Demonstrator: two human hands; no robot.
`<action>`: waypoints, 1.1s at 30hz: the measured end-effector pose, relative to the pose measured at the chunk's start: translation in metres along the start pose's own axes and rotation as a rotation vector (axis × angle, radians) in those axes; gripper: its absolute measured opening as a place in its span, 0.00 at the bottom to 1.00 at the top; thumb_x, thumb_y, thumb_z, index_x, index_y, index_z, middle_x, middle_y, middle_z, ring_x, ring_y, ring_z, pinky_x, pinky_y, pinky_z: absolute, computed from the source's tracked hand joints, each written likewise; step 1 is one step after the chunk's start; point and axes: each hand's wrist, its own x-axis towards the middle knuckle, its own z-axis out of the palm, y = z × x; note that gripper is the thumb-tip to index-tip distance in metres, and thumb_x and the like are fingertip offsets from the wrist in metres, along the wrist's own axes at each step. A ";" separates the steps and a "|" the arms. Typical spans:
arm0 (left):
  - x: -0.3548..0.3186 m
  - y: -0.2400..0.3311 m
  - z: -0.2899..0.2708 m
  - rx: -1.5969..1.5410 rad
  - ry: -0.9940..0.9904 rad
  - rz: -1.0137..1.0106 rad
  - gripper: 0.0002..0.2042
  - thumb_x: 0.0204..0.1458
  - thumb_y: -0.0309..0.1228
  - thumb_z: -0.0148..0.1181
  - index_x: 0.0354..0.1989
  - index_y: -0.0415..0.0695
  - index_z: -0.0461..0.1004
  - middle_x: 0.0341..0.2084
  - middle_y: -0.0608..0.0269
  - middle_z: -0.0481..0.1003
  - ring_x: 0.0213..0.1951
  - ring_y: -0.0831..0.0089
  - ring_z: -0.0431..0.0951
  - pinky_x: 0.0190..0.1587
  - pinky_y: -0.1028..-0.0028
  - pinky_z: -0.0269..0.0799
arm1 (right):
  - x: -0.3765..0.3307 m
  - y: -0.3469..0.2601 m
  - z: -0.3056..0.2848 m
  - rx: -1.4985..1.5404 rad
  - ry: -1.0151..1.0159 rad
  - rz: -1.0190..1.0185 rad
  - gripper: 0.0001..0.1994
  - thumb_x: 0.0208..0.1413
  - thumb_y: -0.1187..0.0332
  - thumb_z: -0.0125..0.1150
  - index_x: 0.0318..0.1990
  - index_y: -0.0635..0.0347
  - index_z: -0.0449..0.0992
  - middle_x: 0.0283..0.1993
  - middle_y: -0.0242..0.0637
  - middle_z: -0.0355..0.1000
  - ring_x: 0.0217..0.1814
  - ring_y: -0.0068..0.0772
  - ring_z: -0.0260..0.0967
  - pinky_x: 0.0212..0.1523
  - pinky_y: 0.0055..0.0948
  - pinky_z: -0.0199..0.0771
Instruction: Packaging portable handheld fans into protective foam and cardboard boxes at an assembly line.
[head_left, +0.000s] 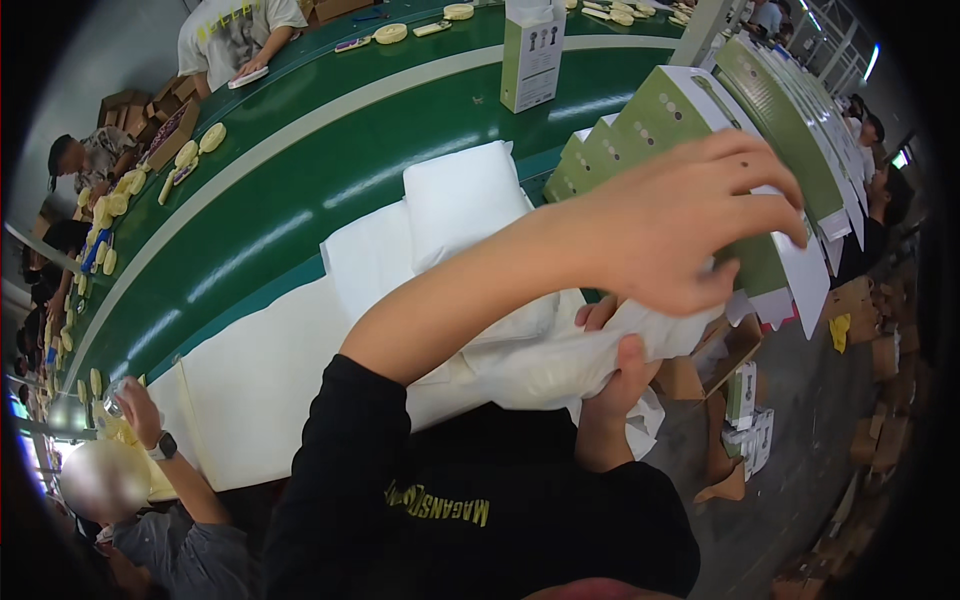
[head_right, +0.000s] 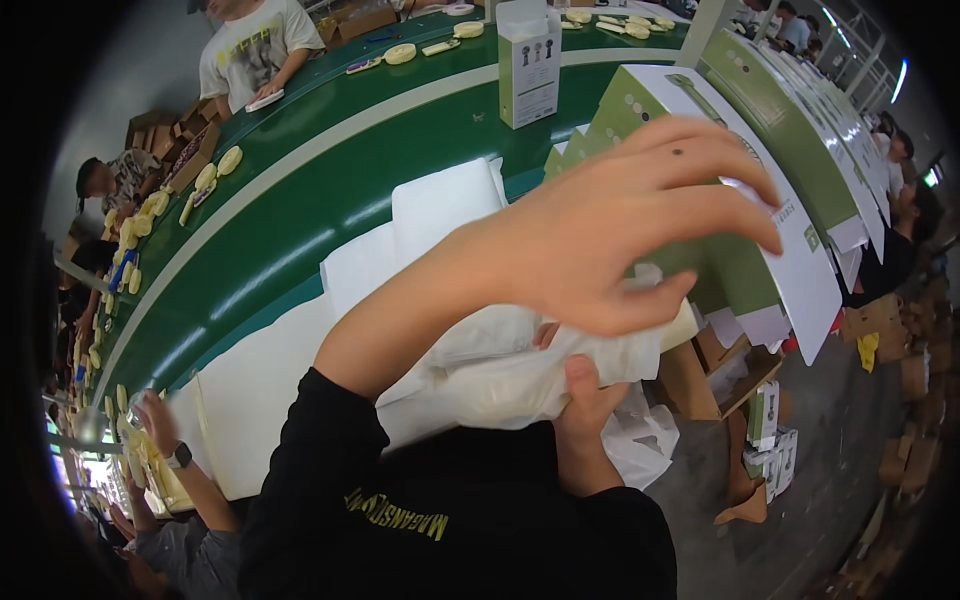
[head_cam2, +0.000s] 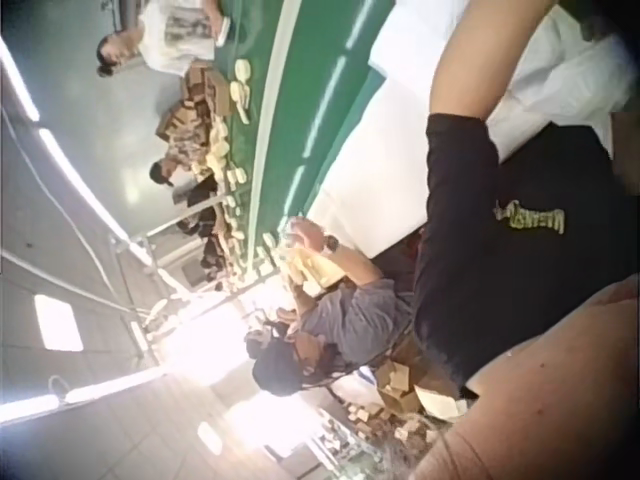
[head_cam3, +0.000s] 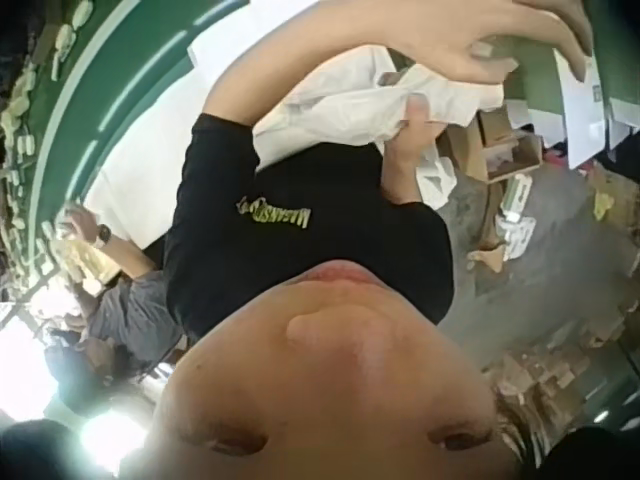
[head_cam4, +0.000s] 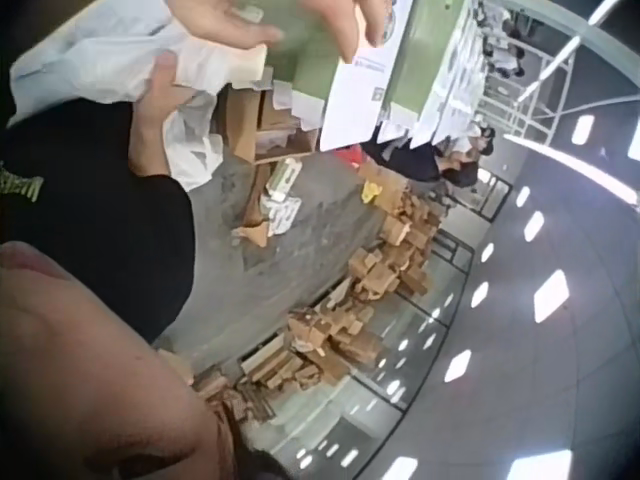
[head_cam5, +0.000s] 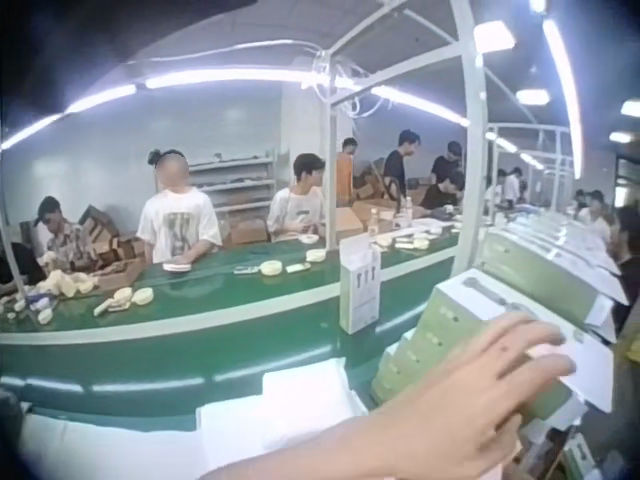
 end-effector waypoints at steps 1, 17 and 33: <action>0.006 -0.013 0.009 -0.020 0.008 0.012 0.18 0.35 0.23 0.59 0.40 0.50 0.74 0.40 0.69 0.73 0.47 0.64 0.70 0.47 0.65 0.68 | -0.002 -0.003 -0.003 -0.017 0.011 -0.013 0.27 0.50 0.60 0.59 0.56 0.55 0.57 0.48 0.41 0.63 0.49 0.36 0.65 0.59 0.49 0.60; -0.039 0.042 -0.126 0.969 -0.014 -0.257 0.25 0.30 0.22 0.67 0.43 0.53 0.73 0.40 0.69 0.74 0.44 0.66 0.74 0.39 0.71 0.74 | 0.048 -0.092 0.037 0.570 -0.211 -0.538 0.16 0.52 0.56 0.51 0.39 0.57 0.59 0.31 0.34 0.55 0.30 0.27 0.56 0.34 0.26 0.63; -0.200 -0.015 -0.277 0.724 0.237 -1.115 0.28 0.43 0.23 0.66 0.56 0.40 0.65 0.50 0.55 0.72 0.52 0.67 0.73 0.47 0.70 0.78 | 0.062 0.065 0.079 -1.180 -0.406 -0.499 0.31 0.53 0.65 0.59 0.65 0.54 0.58 0.70 0.44 0.49 0.72 0.52 0.39 0.68 0.50 0.35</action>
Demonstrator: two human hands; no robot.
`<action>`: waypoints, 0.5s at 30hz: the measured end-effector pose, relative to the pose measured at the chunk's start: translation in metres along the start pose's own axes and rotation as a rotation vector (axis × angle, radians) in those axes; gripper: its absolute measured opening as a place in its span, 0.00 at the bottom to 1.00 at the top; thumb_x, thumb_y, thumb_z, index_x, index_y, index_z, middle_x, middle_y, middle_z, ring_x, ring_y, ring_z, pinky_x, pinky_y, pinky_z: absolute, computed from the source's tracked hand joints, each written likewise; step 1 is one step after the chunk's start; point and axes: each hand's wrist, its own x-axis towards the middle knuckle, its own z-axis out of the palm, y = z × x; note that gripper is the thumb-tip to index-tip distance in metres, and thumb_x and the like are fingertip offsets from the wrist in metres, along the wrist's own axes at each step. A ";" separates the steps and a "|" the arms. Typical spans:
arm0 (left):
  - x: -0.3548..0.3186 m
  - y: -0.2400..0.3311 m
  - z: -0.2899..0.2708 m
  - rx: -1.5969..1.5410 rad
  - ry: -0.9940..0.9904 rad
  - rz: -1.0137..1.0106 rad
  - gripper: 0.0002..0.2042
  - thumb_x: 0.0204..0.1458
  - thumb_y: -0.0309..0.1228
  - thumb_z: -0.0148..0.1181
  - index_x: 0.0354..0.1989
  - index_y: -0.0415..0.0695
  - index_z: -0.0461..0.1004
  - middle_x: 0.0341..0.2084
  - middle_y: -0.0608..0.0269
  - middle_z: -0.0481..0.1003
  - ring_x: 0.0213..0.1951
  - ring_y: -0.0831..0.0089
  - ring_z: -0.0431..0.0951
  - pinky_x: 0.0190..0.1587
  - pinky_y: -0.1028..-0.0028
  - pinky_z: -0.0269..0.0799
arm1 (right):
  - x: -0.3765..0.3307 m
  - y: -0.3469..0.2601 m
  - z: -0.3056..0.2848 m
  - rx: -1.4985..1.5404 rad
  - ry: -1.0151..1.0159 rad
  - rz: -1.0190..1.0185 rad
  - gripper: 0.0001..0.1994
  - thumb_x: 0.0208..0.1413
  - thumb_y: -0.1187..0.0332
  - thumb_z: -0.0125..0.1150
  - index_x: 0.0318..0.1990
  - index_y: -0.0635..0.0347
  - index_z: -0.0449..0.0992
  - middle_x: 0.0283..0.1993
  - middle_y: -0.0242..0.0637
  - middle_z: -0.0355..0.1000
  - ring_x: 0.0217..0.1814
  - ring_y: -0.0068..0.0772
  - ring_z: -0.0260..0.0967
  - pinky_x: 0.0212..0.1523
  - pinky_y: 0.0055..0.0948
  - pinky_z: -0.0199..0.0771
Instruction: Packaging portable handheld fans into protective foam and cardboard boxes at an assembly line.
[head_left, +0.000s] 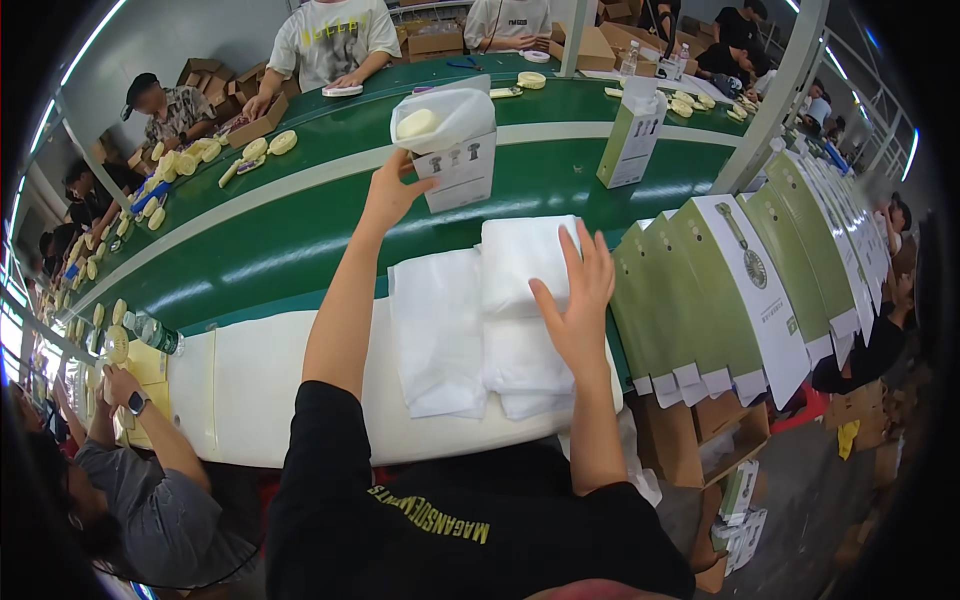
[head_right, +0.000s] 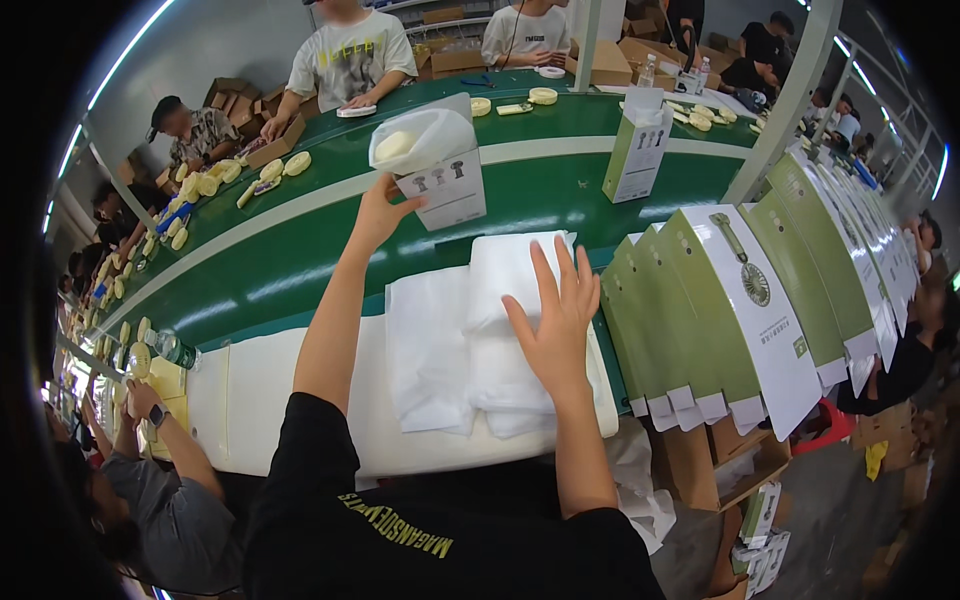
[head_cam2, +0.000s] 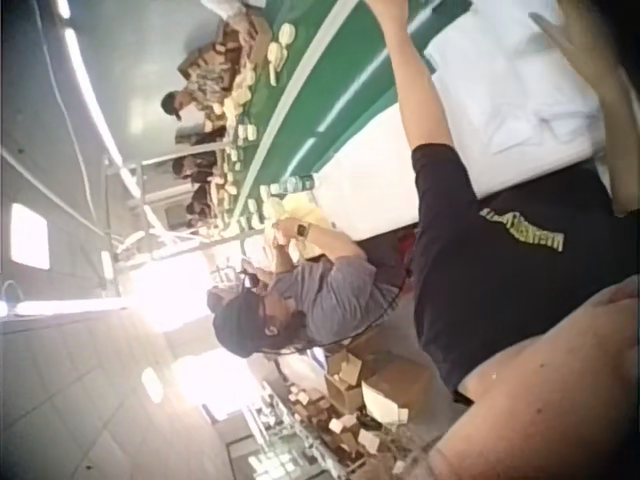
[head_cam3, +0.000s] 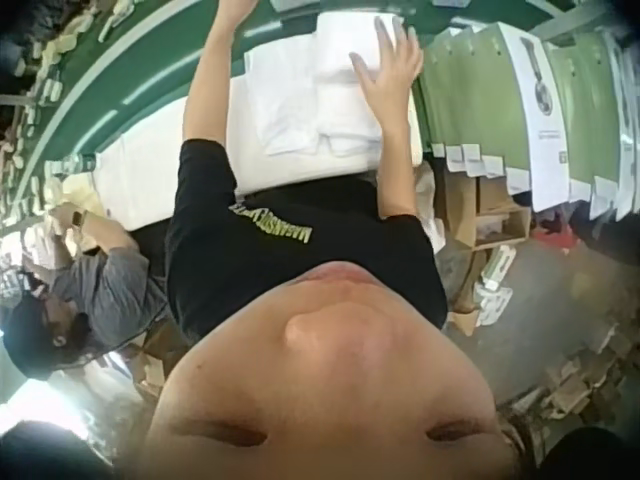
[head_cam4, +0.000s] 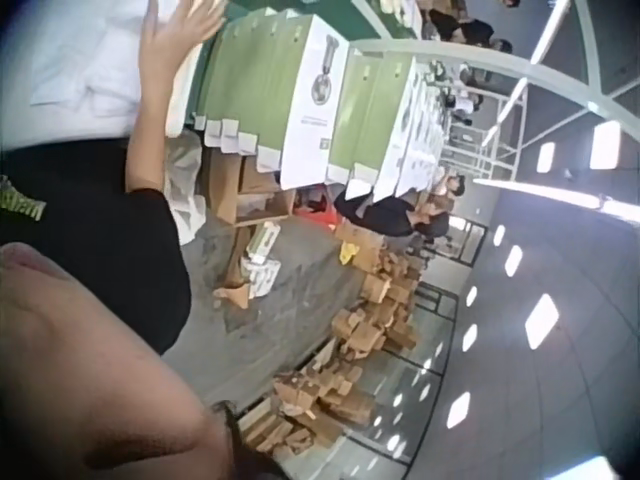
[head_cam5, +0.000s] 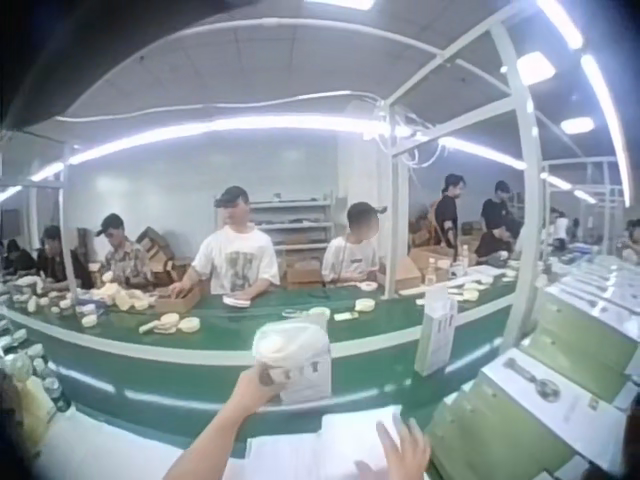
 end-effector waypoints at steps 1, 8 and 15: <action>0.004 -0.011 0.005 -0.064 -0.026 -0.086 0.31 0.43 0.23 0.66 0.58 0.41 0.63 0.51 0.54 0.72 0.52 0.66 0.73 0.47 0.69 0.78 | -0.022 0.012 0.008 -0.014 -0.009 0.046 0.29 0.53 0.66 0.59 0.64 0.55 0.60 0.69 0.45 0.50 0.71 0.52 0.41 0.68 0.49 0.37; 0.014 -0.038 0.021 -0.196 -0.107 -0.249 0.39 0.44 0.27 0.67 0.66 0.46 0.53 0.52 0.51 0.71 0.53 0.61 0.72 0.49 0.64 0.74 | -0.103 0.037 0.017 0.082 0.017 0.206 0.24 0.54 0.72 0.55 0.61 0.59 0.64 0.63 0.47 0.59 0.66 0.51 0.52 0.65 0.42 0.49; -0.003 -0.048 0.044 -0.181 0.176 0.016 0.37 0.48 0.33 0.65 0.66 0.45 0.52 0.56 0.50 0.67 0.56 0.61 0.69 0.51 0.68 0.71 | -0.104 0.031 0.019 0.155 0.053 0.222 0.23 0.52 0.75 0.54 0.58 0.60 0.67 0.58 0.47 0.65 0.64 0.50 0.55 0.63 0.41 0.54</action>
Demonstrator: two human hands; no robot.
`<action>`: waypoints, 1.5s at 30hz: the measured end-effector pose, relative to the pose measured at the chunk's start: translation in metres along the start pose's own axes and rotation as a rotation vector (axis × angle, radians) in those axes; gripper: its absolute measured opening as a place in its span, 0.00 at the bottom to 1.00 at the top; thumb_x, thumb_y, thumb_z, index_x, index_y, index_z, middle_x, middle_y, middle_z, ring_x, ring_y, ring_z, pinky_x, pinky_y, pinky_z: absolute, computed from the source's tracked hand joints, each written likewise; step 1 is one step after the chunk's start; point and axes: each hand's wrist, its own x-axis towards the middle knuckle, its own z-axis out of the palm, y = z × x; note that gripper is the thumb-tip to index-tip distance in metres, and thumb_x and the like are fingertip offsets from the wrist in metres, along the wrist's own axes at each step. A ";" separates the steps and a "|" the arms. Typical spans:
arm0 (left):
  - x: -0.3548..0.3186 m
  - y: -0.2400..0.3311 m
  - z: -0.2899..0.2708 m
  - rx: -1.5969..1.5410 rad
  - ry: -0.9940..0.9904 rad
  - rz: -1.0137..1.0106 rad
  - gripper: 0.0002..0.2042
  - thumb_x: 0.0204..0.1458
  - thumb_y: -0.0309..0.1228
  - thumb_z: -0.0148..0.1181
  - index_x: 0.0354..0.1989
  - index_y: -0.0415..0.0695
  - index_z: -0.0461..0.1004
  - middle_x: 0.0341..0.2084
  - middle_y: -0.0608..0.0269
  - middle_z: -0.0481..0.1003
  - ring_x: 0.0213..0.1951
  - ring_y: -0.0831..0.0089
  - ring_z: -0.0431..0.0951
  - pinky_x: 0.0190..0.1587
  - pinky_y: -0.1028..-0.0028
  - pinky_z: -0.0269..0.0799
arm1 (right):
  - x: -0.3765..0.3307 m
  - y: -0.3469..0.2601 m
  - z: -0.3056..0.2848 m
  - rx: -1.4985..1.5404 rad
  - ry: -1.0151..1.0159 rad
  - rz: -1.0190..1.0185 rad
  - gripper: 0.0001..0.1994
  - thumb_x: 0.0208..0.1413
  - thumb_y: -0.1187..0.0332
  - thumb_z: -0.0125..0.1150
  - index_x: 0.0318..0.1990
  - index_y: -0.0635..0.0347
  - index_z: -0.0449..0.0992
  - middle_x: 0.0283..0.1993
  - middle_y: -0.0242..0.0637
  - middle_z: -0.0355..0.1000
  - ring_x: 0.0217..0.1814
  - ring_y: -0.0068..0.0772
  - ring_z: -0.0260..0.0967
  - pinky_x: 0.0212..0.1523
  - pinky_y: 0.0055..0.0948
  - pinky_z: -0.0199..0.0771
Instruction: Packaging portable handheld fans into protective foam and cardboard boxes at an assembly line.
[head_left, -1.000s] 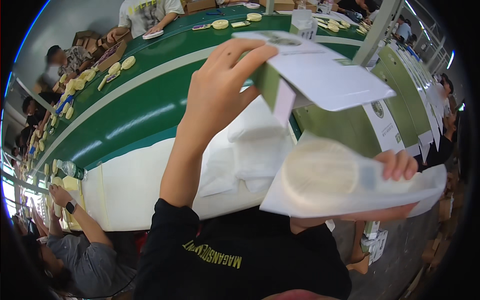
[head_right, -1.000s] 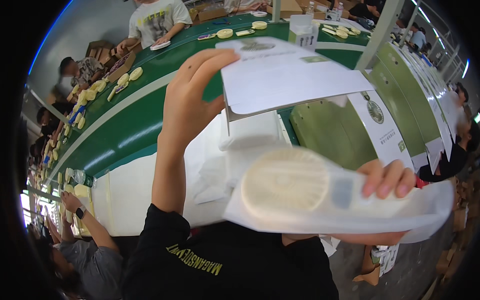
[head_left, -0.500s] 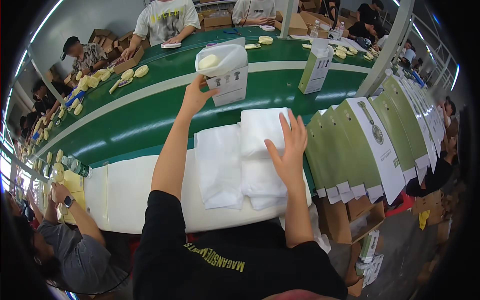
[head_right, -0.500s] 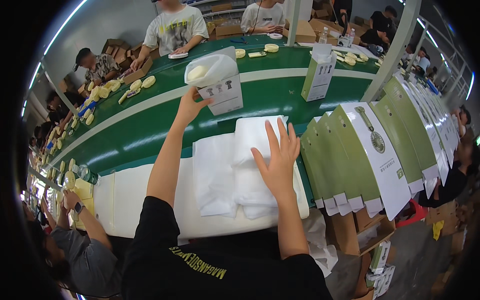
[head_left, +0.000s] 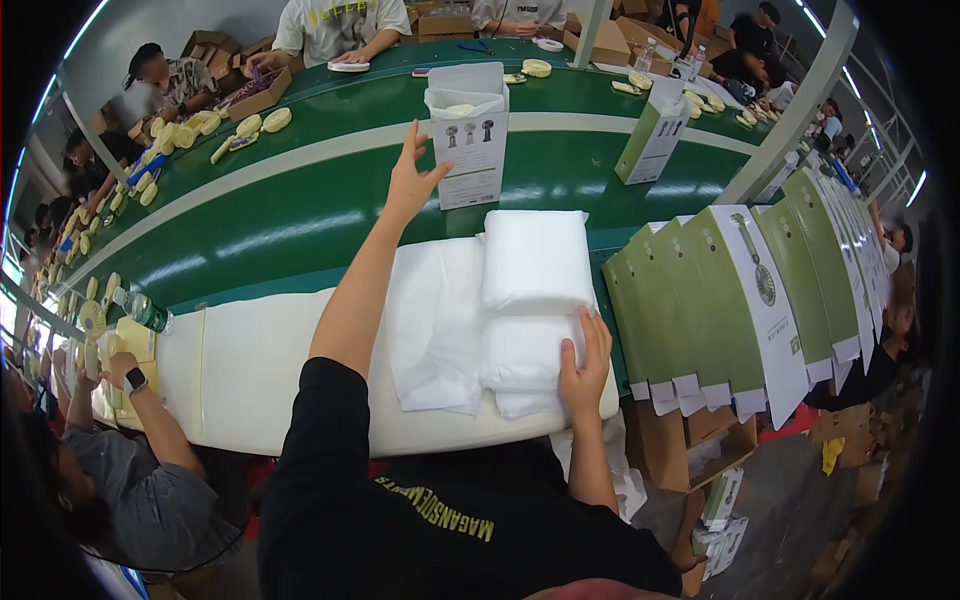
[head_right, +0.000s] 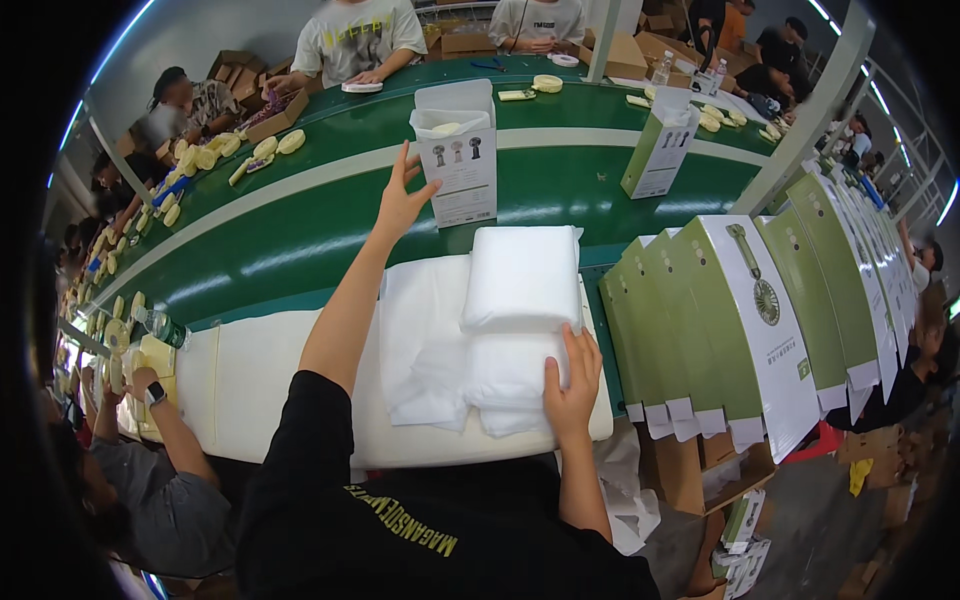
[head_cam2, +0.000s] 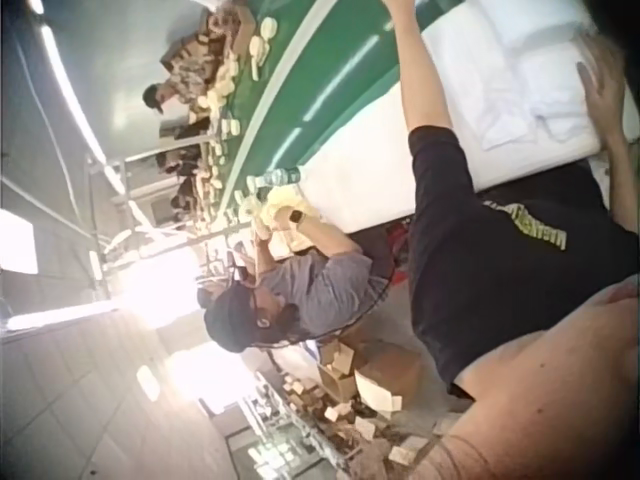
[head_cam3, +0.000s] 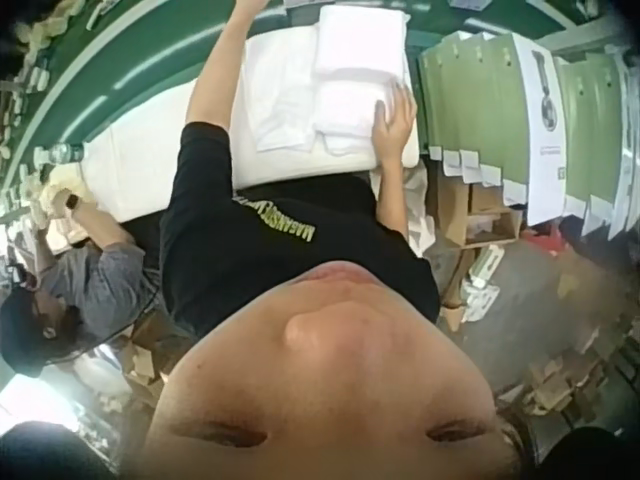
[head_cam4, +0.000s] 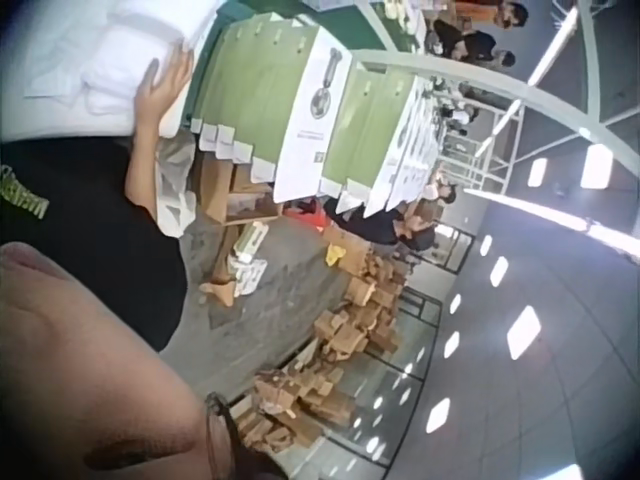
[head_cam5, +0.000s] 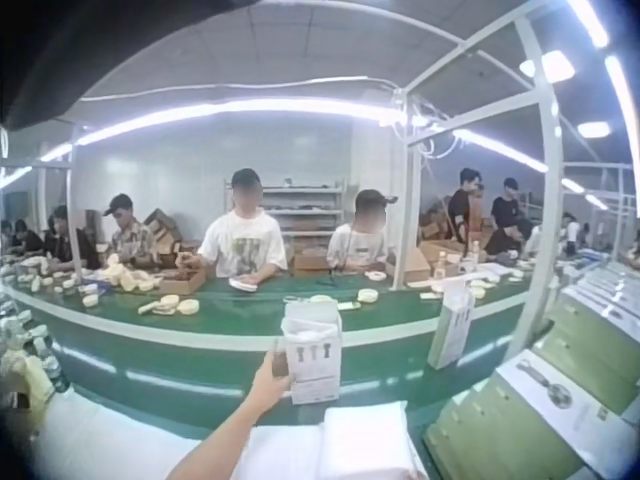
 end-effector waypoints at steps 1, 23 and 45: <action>0.001 0.006 0.001 -0.001 0.000 -0.004 0.37 0.48 0.33 0.65 0.66 0.45 0.52 0.56 0.50 0.67 0.56 0.61 0.69 0.51 0.68 0.71 | -0.002 0.001 0.001 0.007 0.001 0.005 0.22 0.53 0.75 0.54 0.58 0.61 0.68 0.58 0.47 0.66 0.64 0.50 0.55 0.63 0.41 0.54; 0.079 0.073 -0.030 0.382 0.001 -0.031 0.16 0.48 0.44 0.60 0.31 0.41 0.78 0.27 0.60 0.79 0.31 0.65 0.79 0.38 0.69 0.72 | -0.015 -0.011 0.007 0.074 0.077 0.066 0.13 0.54 0.76 0.53 0.46 0.64 0.77 0.54 0.48 0.69 0.60 0.45 0.62 0.60 0.35 0.59; 0.089 0.092 -0.003 0.186 -0.219 -0.037 0.13 0.49 0.40 0.60 0.37 0.46 0.81 0.28 0.58 0.79 0.31 0.67 0.77 0.39 0.71 0.71 | -0.023 -0.010 0.014 0.147 0.121 0.128 0.10 0.54 0.76 0.53 0.42 0.63 0.79 0.49 0.48 0.71 0.59 0.46 0.63 0.59 0.36 0.61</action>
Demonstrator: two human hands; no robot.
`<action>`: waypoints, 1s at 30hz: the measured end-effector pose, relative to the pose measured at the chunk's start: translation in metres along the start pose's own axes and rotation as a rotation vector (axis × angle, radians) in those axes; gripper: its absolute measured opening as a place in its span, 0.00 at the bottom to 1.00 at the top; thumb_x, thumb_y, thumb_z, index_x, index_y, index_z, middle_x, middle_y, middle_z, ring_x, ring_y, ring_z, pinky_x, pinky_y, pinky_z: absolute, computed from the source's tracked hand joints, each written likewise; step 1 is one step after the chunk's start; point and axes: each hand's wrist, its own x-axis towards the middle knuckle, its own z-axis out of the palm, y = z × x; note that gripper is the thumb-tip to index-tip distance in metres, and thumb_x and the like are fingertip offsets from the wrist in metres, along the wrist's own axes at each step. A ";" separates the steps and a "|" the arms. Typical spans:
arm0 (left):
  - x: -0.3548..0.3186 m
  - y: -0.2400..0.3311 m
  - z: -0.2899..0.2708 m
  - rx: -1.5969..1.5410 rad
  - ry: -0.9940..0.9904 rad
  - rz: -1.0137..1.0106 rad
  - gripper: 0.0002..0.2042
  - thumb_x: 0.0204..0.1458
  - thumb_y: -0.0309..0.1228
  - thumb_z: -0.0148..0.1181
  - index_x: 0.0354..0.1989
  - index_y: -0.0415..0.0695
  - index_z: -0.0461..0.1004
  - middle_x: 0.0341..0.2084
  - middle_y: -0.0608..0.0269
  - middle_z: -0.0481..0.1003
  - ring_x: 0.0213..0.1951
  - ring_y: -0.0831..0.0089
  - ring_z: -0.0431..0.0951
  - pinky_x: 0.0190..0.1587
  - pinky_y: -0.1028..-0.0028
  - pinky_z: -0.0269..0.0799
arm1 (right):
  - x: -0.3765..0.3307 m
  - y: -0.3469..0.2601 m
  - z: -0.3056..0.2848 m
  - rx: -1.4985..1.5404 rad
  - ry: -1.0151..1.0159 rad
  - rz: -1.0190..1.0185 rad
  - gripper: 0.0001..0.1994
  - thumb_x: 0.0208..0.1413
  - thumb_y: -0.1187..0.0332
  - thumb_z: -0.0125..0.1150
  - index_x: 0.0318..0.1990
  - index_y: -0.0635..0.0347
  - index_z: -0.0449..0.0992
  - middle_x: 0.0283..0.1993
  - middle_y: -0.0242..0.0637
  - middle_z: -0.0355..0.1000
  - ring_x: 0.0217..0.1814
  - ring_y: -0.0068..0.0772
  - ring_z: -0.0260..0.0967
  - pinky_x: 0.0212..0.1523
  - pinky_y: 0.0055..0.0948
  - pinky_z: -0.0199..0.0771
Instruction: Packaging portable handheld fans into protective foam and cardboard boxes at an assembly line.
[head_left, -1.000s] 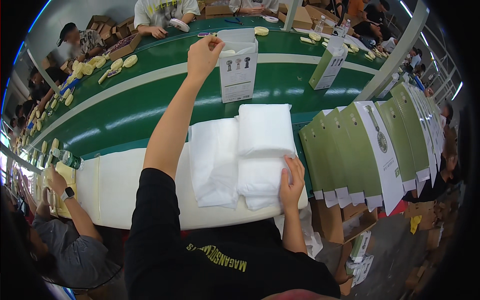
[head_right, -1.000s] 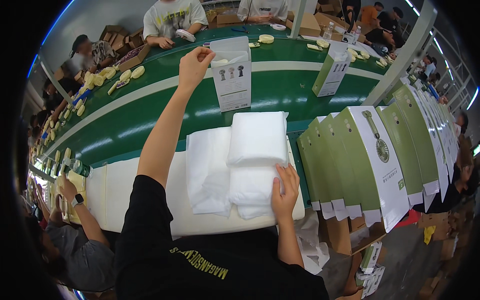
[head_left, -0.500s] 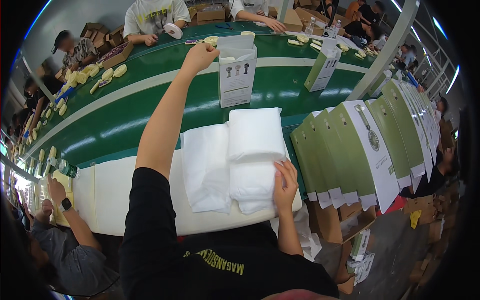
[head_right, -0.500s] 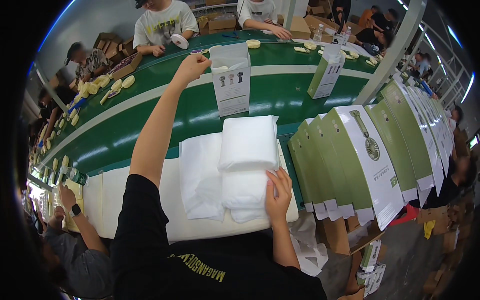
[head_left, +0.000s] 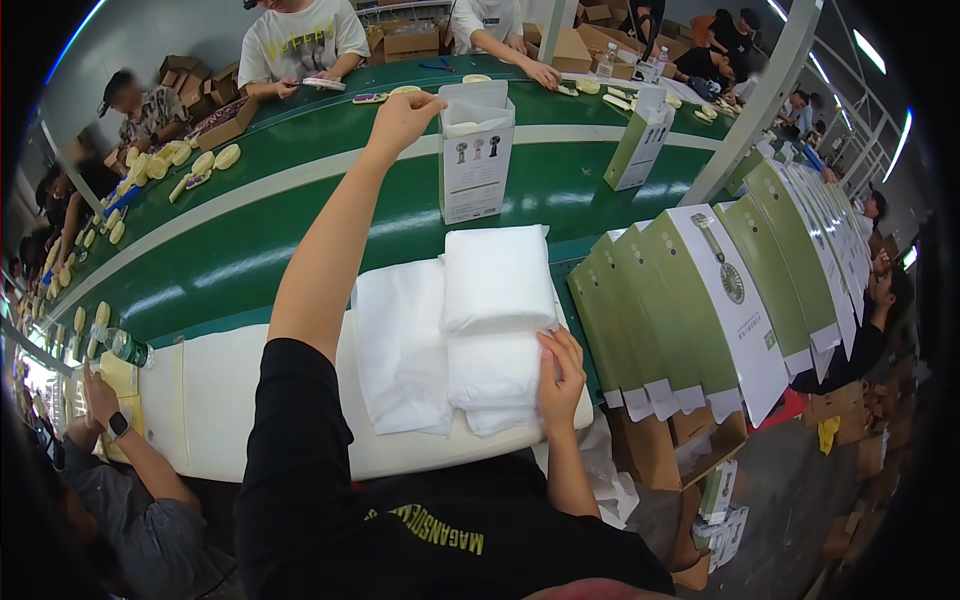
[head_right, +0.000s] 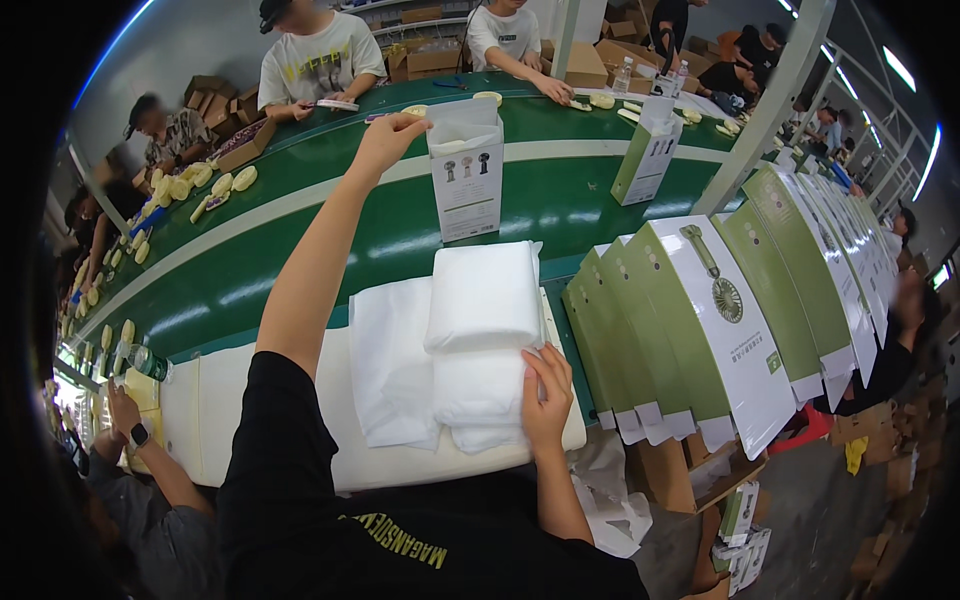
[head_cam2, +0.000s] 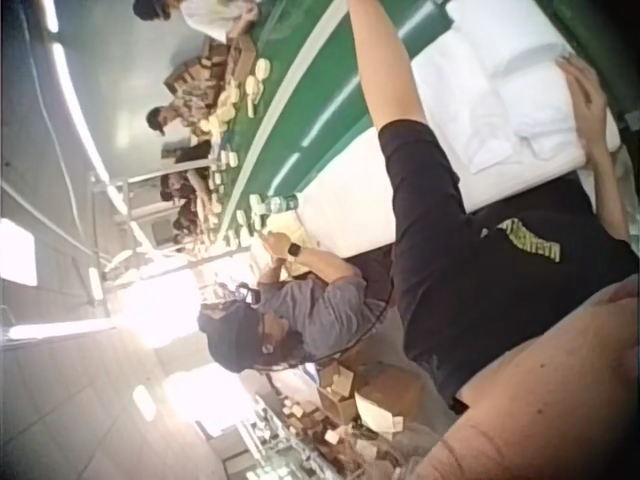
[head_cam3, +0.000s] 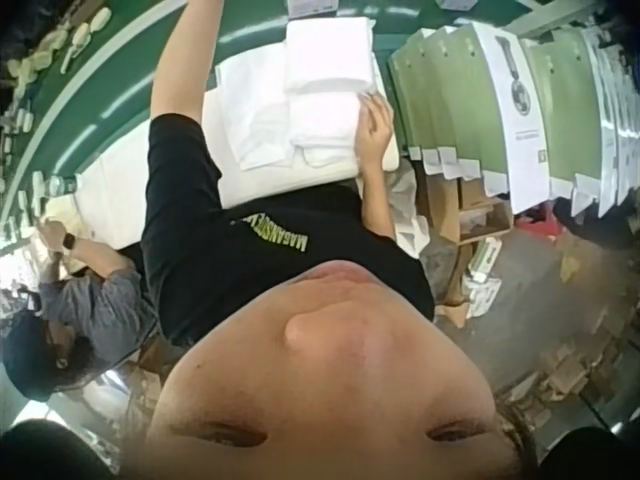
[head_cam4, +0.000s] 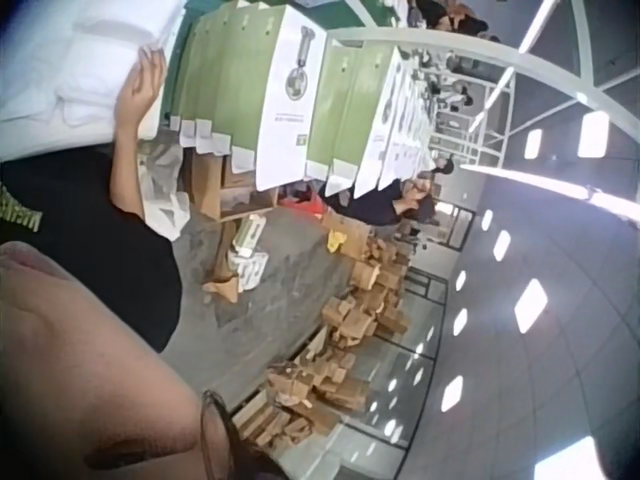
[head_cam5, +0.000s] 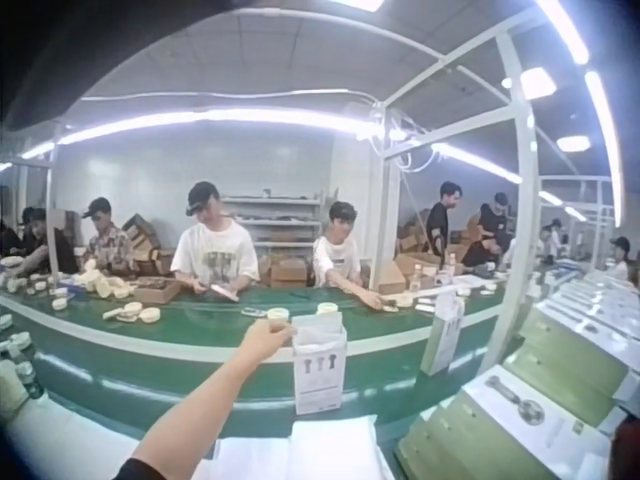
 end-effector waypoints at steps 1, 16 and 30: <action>-0.003 0.001 0.000 0.042 -0.001 0.051 0.12 0.49 0.40 0.60 0.36 0.47 0.81 0.31 0.58 0.79 0.33 0.67 0.76 0.40 0.71 0.71 | 0.000 0.000 0.000 0.002 0.000 0.001 0.10 0.54 0.76 0.53 0.42 0.63 0.79 0.49 0.48 0.71 0.59 0.46 0.63 0.59 0.36 0.61; -0.042 -0.008 0.043 1.005 0.194 0.742 0.21 0.45 0.36 0.65 0.50 0.57 0.73 0.57 0.59 0.62 0.64 0.55 0.55 0.58 0.56 0.58 | -0.001 -0.004 0.000 -0.008 -0.001 0.009 0.10 0.55 0.76 0.53 0.42 0.63 0.78 0.50 0.47 0.71 0.59 0.46 0.63 0.59 0.36 0.61; -0.267 -0.054 -0.034 0.221 -0.015 0.266 0.13 0.48 0.29 0.62 0.43 0.50 0.75 0.56 0.59 0.66 0.62 0.52 0.58 0.60 0.57 0.56 | -0.006 -0.007 0.000 0.077 -0.044 0.069 0.10 0.56 0.76 0.51 0.42 0.66 0.77 0.51 0.49 0.70 0.59 0.44 0.63 0.59 0.35 0.60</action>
